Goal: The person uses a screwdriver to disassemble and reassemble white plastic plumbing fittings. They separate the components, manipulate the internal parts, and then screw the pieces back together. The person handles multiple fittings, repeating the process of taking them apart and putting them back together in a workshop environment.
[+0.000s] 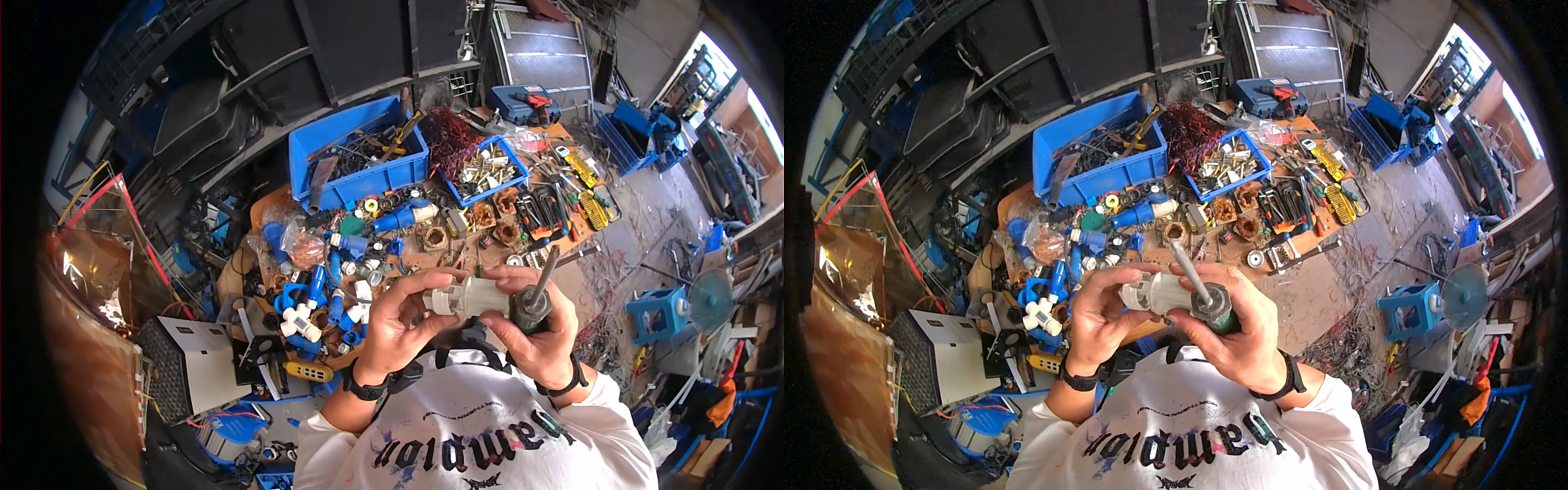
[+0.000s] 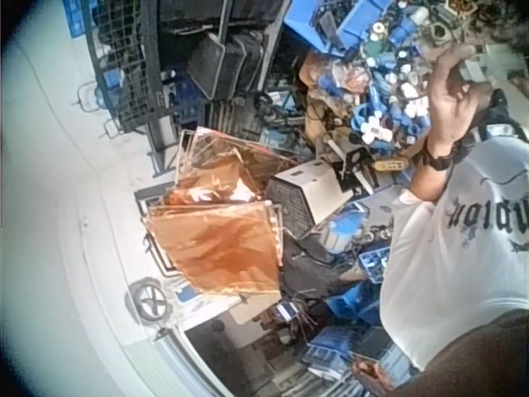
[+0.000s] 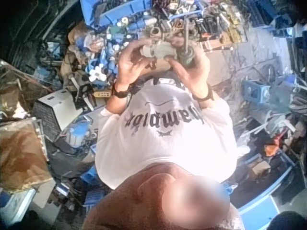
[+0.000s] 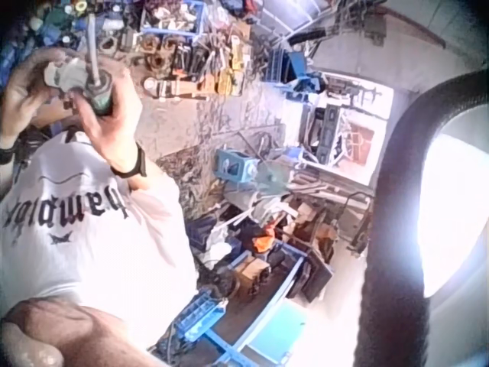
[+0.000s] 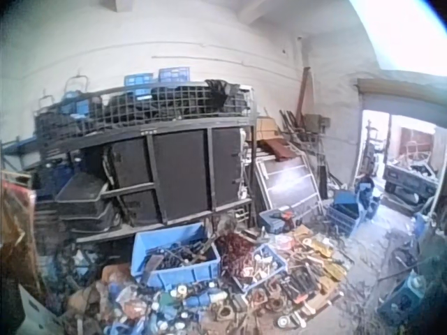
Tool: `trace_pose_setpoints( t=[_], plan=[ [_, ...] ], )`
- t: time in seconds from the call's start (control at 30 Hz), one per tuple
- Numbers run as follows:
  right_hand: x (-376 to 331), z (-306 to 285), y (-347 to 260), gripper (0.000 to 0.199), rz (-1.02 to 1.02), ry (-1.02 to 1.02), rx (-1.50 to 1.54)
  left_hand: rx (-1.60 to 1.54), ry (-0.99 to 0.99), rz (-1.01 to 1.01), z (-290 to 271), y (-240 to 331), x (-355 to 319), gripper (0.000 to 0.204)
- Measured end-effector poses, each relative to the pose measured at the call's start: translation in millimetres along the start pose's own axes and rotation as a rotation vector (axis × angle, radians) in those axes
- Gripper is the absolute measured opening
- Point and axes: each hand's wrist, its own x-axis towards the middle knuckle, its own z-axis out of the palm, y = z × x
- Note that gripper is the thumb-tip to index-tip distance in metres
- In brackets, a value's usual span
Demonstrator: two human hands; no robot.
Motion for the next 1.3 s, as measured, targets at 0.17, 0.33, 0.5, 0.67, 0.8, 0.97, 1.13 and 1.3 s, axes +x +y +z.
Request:
trace_pose_setpoints(
  t=[0.17,0.33,0.5,0.67,0.8,0.97,1.13,1.3],
  plan=[
    [2.5,3.2,2.2,0.038,0.006,0.001,0.0,-0.143,0.009,-0.125,-2.7,7.8,-0.9,0.047],
    [-0.6,5.1,6.3,0.037,0.056,0.019,0.012,-0.109,0.103,-0.144,3.6,10.1,3.4,0.048],
    [2.3,7.4,3.7,0.036,0.108,0.035,0.041,0.034,0.065,-0.032,-2.5,1.8,3.0,0.046],
    [1.6,8.5,6.7,0.035,0.148,0.053,0.106,0.1,0.073,0.014,-2.2,-1.5,4.1,0.044],
    [1.5,6.5,4.3,0.034,0.222,0.045,0.117,0.12,0.071,0.049,-0.4,-2.6,5.0,0.044],
    [-2.4,7.0,3.8,0.033,0.458,0.101,0.341,0.18,0.1,0.097,4.1,-6.2,4.3,0.044],
    [-0.7,4.2,7.9,0.033,0.323,0.063,0.266,0.145,0.106,0.02,3.6,-5.5,5.4,0.046],
    [2.2,-0.1,9.8,0.035,0.229,0.002,0.138,0.144,0.147,-0.006,6.5,-7.3,3.9,0.047]
  ],
)
